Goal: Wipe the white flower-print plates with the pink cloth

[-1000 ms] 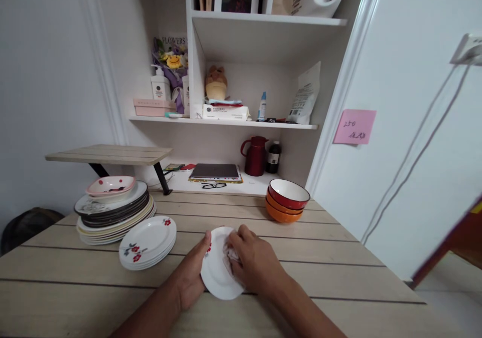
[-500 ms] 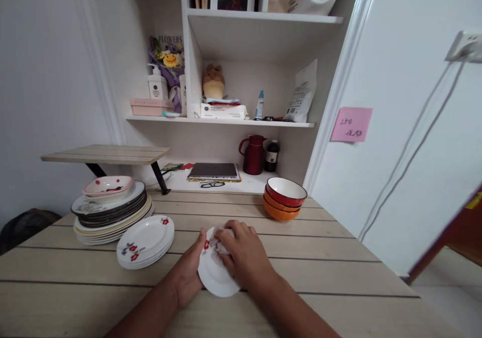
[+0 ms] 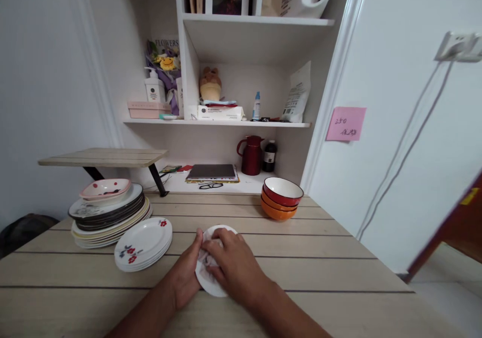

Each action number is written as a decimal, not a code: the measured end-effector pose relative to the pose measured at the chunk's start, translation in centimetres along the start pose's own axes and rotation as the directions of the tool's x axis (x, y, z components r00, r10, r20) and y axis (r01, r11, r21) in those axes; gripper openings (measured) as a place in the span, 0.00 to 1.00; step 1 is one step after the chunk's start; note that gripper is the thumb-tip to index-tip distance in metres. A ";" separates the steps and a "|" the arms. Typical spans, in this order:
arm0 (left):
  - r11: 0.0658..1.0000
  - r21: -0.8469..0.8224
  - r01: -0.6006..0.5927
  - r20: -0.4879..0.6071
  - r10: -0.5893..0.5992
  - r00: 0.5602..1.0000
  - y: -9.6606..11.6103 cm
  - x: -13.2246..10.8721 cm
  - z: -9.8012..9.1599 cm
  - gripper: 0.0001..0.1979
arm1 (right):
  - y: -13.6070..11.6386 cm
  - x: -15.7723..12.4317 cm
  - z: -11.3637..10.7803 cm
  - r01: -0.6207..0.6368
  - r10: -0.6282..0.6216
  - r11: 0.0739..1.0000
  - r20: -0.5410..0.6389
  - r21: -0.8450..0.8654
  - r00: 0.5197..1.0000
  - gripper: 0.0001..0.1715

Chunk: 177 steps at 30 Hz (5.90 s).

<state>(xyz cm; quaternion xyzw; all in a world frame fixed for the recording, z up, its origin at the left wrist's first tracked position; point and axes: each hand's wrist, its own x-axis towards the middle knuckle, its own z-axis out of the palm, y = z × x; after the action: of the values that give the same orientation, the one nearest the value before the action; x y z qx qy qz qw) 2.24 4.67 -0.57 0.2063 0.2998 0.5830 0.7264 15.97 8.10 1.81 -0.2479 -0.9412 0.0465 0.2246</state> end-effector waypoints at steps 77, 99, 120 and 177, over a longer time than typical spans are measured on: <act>0.999 0.046 0.008 -0.088 -0.004 0.996 0.2 0.3 0.0 0.31 | 0.6 0.0 0.0 -0.021 0.017 0.998 0.074 0.056 0.997 0.22; 0.995 0.100 0.015 -0.124 -0.002 0.992 -0.2 0.3 -0.1 0.26 | 1.9 -0.2 -0.5 -0.168 0.165 0.985 0.071 0.028 0.984 0.18; 0.987 0.158 0.029 -0.130 -0.008 0.991 -0.3 0.0 0.3 0.27 | 2.8 -0.5 -1.5 -0.239 0.244 0.969 0.120 -0.058 0.962 0.17; 0.977 0.209 0.038 -0.197 0.005 0.980 0.1 0.0 0.6 0.25 | 2.5 -0.1 -0.7 -0.205 0.195 0.976 0.128 0.068 0.972 0.18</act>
<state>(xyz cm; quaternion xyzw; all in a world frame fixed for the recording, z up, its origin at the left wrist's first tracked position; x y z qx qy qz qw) 2.60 4.68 -0.09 0.2214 0.4323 0.5591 0.6719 17.52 10.18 1.91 -0.3290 -0.9207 0.1216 0.1711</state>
